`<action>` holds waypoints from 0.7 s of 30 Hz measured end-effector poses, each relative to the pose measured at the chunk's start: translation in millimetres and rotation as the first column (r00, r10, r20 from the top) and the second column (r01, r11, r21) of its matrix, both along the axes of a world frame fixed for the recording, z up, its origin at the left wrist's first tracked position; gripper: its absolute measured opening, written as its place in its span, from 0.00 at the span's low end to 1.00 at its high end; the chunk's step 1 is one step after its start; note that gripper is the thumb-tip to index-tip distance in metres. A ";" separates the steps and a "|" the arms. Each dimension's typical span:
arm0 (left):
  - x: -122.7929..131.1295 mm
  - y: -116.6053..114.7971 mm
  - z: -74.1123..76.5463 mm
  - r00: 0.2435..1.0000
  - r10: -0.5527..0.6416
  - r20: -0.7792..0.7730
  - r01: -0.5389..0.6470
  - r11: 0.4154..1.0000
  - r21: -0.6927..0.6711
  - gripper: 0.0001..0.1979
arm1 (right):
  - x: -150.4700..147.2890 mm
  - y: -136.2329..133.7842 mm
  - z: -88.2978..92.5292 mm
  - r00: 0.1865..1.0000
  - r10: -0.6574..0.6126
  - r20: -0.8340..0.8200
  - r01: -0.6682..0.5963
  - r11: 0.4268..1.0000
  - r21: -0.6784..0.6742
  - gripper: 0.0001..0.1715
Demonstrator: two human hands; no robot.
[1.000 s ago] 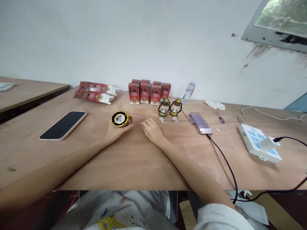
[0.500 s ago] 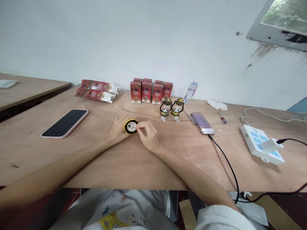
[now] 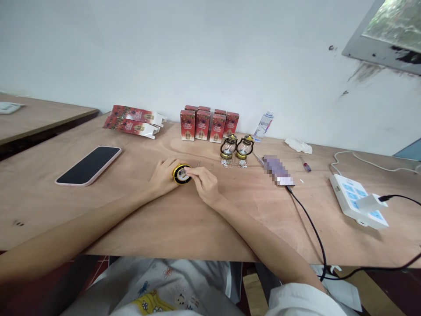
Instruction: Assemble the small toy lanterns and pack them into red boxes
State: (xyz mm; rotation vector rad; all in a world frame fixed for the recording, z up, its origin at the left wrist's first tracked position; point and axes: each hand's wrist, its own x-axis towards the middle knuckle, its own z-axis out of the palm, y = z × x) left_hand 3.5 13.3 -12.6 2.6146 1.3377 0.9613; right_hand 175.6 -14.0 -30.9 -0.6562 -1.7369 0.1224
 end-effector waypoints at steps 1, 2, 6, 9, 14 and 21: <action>0.1 -0.5 0.5 1.000 0.000 -0.002 0.000 1.000 -0.007 0.14 | 0.1 -0.5 -1.1 1.000 0.003 -0.005 -0.003 1.000 -0.029 0.09; 0.3 -1.1 1.0 1.000 -0.004 -0.006 0.004 1.000 -0.013 0.14 | 0.0 -1.0 -2.1 1.000 0.001 -0.007 -0.001 0.998 -0.065 0.09; 1.3 -2.1 1.2 1.000 -0.011 -0.009 0.011 1.000 -0.003 0.13 | -0.7 -1.8 -2.0 1.000 -0.011 0.000 0.011 0.993 -0.116 0.07; 2.0 -2.1 0.0 0.999 -0.020 -0.026 0.020 1.000 0.009 0.12 | -1.0 -0.4 1.4 1.000 -0.030 -0.004 0.030 1.000 0.003 0.08; 2.6 -3.2 -0.9 0.999 -0.024 -0.033 0.025 1.000 0.017 0.12 | 2.6 3.7 3.0 0.993 -0.109 0.033 0.108 0.994 0.023 0.12; 2.8 -3.8 0.8 1.000 -0.006 -0.009 0.006 1.000 0.002 0.13 | 5.9 5.5 0.7 0.985 -0.082 0.150 0.077 0.996 0.044 0.11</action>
